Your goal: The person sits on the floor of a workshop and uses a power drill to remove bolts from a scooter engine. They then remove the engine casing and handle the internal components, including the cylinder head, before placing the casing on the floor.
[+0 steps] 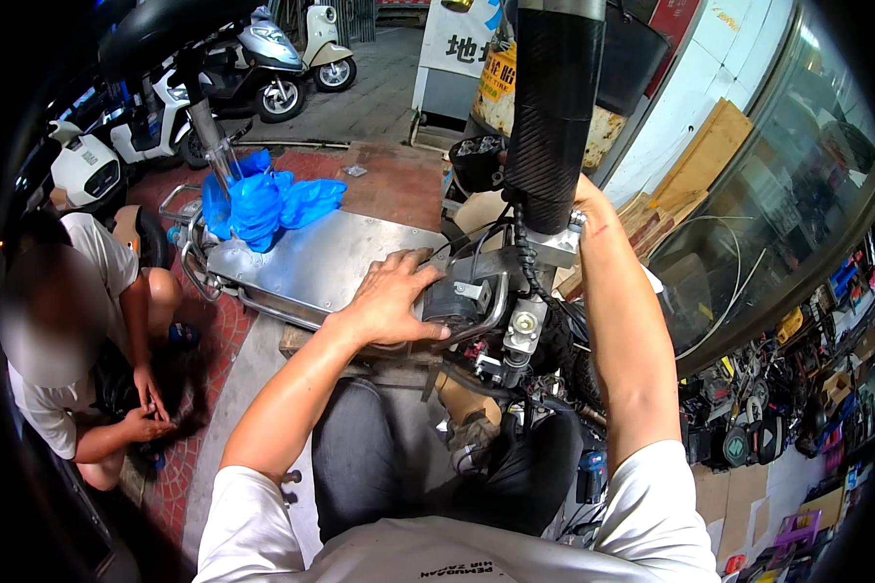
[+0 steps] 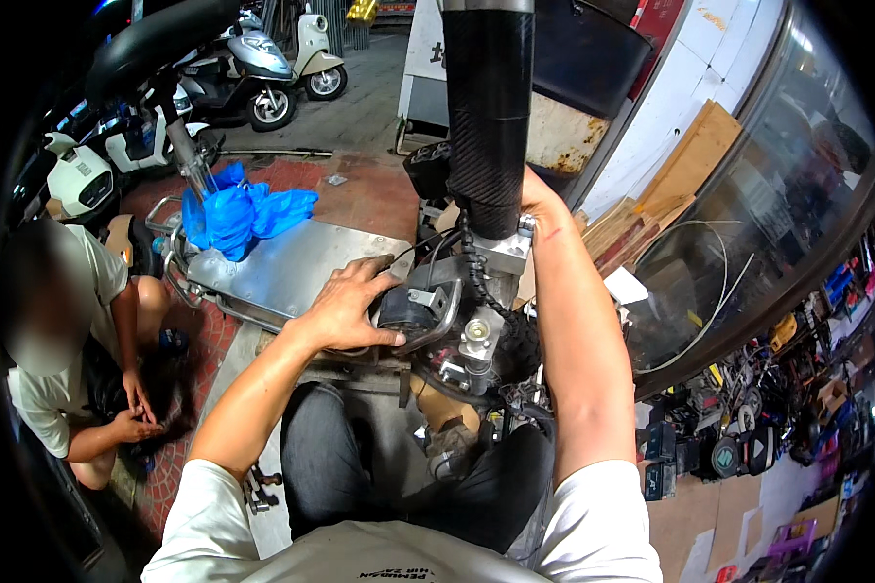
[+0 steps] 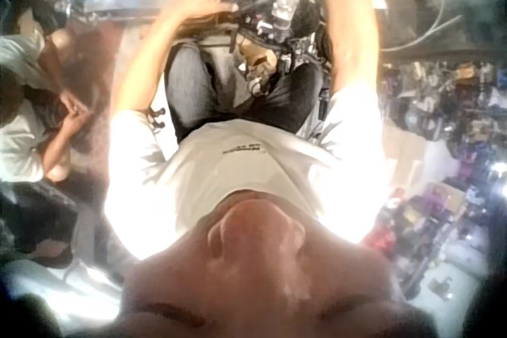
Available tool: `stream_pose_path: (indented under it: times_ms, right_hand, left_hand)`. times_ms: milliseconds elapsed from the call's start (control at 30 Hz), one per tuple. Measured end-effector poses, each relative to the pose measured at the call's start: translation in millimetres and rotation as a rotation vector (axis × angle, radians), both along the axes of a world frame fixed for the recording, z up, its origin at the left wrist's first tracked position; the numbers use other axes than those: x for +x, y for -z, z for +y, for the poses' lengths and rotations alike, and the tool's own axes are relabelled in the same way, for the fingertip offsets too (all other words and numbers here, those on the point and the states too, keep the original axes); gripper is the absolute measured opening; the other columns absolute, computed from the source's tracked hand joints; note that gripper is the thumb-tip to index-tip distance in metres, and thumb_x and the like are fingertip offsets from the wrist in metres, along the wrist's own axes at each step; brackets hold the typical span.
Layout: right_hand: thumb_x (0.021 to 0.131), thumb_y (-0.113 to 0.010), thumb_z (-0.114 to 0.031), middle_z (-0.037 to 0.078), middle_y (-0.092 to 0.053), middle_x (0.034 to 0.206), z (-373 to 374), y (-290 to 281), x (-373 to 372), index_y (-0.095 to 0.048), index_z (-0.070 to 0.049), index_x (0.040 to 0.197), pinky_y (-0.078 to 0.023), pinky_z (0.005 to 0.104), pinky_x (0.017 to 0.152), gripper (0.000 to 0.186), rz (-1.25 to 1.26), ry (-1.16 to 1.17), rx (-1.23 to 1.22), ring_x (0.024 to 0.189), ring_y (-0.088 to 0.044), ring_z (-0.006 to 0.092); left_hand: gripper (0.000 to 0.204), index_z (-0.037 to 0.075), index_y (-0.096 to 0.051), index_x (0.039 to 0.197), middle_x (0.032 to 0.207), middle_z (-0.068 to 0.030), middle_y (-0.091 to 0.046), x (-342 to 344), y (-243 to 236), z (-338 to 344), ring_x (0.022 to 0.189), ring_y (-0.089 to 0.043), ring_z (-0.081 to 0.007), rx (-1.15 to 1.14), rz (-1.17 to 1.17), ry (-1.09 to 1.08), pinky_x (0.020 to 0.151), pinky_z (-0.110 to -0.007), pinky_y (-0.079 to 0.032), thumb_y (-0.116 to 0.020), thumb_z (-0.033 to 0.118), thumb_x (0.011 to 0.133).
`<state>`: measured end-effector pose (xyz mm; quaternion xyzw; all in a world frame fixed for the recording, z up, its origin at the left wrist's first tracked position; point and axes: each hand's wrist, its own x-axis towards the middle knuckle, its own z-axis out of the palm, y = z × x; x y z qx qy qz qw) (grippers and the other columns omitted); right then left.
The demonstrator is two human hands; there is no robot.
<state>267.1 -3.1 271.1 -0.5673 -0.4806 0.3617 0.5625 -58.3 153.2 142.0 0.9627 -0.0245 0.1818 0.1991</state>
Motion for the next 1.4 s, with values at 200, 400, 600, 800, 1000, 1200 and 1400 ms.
stream_pose_path:
  times_ms: [200,400,600,800,1000,1200,1400]
  right_hand:
    - [0.096,-0.078,-0.009,0.011,-0.078,0.104,4.6,8.4,2.0,-0.074,0.006,0.120,-0.062,0.0340,0.075,0.028,0.144,0.187,0.153,0.086,-0.074,0.0191]
    - [0.100,-0.074,-0.017,0.012,-0.079,0.105,-17.9,18.1,25.6,-0.073,0.008,0.119,-0.064,0.0356,0.077,0.031,0.386,0.158,0.196,0.087,-0.077,0.0226]
    - [0.098,-0.072,-0.013,0.014,-0.079,0.109,-20.1,33.2,1.9,-0.075,0.002,0.114,-0.063,0.0426,0.086,0.022,0.686,0.222,0.521,0.094,-0.076,0.0285]
    - [0.096,-0.077,-0.040,0.016,-0.078,0.114,-58.7,19.5,-3.1,-0.071,-0.005,0.124,-0.058,0.0490,0.087,0.045,0.646,0.297,0.728,0.108,-0.073,0.0331]
    - [0.092,-0.076,-0.065,0.015,-0.070,0.140,-106.9,21.9,2.7,-0.062,-0.008,0.143,-0.049,0.0615,0.109,0.079,0.726,0.279,0.864,0.130,-0.065,0.0340]
    - [0.068,-0.077,-0.090,0.011,-0.058,0.154,-121.0,39.3,-34.3,-0.055,-0.016,0.153,-0.045,0.0587,0.113,0.115,0.714,0.339,0.974,0.141,-0.054,0.0336]
    - [0.084,-0.058,-0.092,0.015,-0.069,0.137,-124.9,88.7,-44.7,-0.066,-0.008,0.136,-0.052,0.0573,0.106,0.099,0.934,0.484,1.114,0.121,-0.067,0.0341]
  left_hand:
    - [0.073,0.002,-0.069,0.126,0.137,-0.0159,-0.066,-0.2,-8.1,25.0,0.120,-0.067,-0.0367,-0.220,-0.022,0.130,0.104,-0.043,-0.053,-0.091,0.043,0.070]
    - [0.070,0.004,-0.067,0.131,0.112,-0.0139,-0.075,22.2,6.3,44.1,0.097,-0.073,-0.0263,-1.423,0.098,0.296,0.082,-0.041,-0.060,-0.079,0.038,0.071]
    - [0.068,0.007,-0.069,0.132,0.116,-0.0180,-0.077,69.5,-56.0,85.3,0.085,-0.074,-0.0262,-1.744,0.099,0.371,0.050,-0.037,-0.050,-0.060,0.061,0.092]
    - [0.055,0.008,-0.074,0.120,0.103,-0.0112,-0.079,188.1,-149.1,57.3,0.076,-0.074,-0.0225,-1.527,0.145,0.159,0.059,-0.039,-0.055,-0.067,0.056,0.094]
    - [0.044,0.009,-0.076,0.110,0.086,-0.0051,-0.075,248.8,-221.0,-55.7,0.069,-0.068,-0.0161,-1.161,0.440,0.316,0.062,-0.030,-0.054,-0.082,0.045,0.086]
    - [0.049,0.003,-0.074,0.128,0.101,-0.0018,-0.076,273.3,-200.3,-53.1,0.085,-0.065,-0.0068,-0.889,0.567,0.539,0.072,-0.023,-0.052,-0.069,0.045,0.102]
    - [0.078,-0.010,-0.044,0.158,0.157,-0.0232,-0.055,254.6,-175.4,-66.9,0.147,-0.052,-0.0292,-0.855,0.701,0.905,0.127,-0.040,-0.034,-0.072,0.030,0.096]
